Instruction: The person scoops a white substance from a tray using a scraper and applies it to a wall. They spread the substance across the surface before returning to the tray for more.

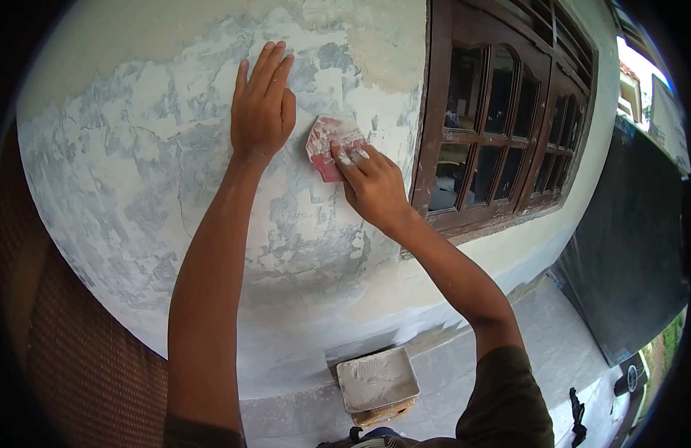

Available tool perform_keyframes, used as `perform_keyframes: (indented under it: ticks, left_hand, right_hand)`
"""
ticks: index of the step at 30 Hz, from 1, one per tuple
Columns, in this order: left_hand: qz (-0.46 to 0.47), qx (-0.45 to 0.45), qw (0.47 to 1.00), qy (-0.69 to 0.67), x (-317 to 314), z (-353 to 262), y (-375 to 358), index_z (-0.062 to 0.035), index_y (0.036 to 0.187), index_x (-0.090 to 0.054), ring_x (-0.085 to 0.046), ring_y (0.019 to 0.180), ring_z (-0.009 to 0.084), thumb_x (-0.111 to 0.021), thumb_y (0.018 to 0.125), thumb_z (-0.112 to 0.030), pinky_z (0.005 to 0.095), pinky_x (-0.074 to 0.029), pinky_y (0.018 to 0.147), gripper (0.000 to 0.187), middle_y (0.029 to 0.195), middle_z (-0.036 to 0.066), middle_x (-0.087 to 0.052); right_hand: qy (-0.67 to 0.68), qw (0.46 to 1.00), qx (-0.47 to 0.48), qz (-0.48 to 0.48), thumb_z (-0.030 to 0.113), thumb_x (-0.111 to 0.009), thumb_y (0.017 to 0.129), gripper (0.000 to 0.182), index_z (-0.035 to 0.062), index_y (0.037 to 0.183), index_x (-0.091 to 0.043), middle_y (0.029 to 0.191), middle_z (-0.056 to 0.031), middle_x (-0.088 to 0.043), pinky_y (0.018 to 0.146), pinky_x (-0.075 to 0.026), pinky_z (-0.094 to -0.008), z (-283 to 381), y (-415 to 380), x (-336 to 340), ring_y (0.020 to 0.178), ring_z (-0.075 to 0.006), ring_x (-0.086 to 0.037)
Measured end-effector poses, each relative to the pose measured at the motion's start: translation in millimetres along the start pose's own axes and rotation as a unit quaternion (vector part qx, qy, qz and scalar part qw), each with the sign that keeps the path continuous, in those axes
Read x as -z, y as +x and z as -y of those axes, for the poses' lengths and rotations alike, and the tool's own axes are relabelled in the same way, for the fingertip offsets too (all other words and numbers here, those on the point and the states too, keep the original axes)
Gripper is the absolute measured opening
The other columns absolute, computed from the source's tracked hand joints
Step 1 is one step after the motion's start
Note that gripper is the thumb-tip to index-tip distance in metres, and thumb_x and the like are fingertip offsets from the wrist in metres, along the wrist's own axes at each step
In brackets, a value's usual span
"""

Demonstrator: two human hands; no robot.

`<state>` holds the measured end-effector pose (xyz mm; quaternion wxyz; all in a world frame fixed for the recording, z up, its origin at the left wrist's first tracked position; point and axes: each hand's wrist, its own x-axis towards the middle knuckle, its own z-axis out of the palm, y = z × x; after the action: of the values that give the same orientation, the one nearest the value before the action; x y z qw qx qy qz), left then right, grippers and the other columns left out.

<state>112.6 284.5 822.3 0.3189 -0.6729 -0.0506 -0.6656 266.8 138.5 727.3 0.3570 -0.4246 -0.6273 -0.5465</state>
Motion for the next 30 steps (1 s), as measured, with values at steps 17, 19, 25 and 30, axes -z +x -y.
perform_keyframes:
  ticks: [17,19,25,30]
  left_hand:
    - [0.003,0.014,1.0,-0.012,1,-1,0,-0.0051,0.132,-0.061,-0.042,0.144,0.0251,-0.044,0.094,-0.002,0.0511,-0.028,0.12,0.042,0.149,0.009,-0.053]
    - [0.0,0.013,1.0,-0.012,0,0,1,-0.0051,0.132,-0.061,-0.042,0.144,0.0251,-0.045,0.093,-0.002,0.0511,-0.028,0.12,0.042,0.149,0.009,-0.053]
    - [0.002,0.003,1.0,0.016,-1,1,0,-0.0037,0.129,-0.064,-0.045,0.143,0.0231,-0.049,0.093,-0.006,0.0495,-0.032,0.119,0.039,0.147,0.009,-0.056]
    - [0.001,0.007,1.0,0.018,0,-1,0,-0.0031,0.128,-0.065,-0.045,0.143,0.0236,-0.048,0.093,-0.008,0.0496,-0.031,0.119,0.039,0.146,0.01,-0.056]
  right_hand:
    - [-0.018,0.999,0.032,0.03,-0.001,-0.067,0.071,0.052,0.0015,0.123,-0.069,0.086,-0.0101,-0.065,0.071,-0.055,-0.0383,-16,-11,7,0.092,-0.0293,-0.064]
    - [-0.013,0.999,0.03,0.006,-0.003,-0.069,0.071,0.056,0.0037,0.127,-0.068,0.083,-0.01,-0.065,0.072,-0.055,-0.039,-26,1,15,0.087,-0.0306,-0.063]
    - [-0.114,0.989,-0.034,-0.084,-0.003,-0.069,0.079,0.045,0.0039,0.123,-0.069,0.084,-0.0106,-0.066,0.068,-0.052,-0.0389,-89,73,20,0.078,-0.0291,-0.06]
    - [-0.099,0.994,-0.036,0.023,0.0,-0.067,0.077,0.054,0.0015,0.131,-0.062,0.09,-0.0156,-0.066,0.083,-0.056,-0.0428,-78,32,6,0.095,-0.0357,-0.064]
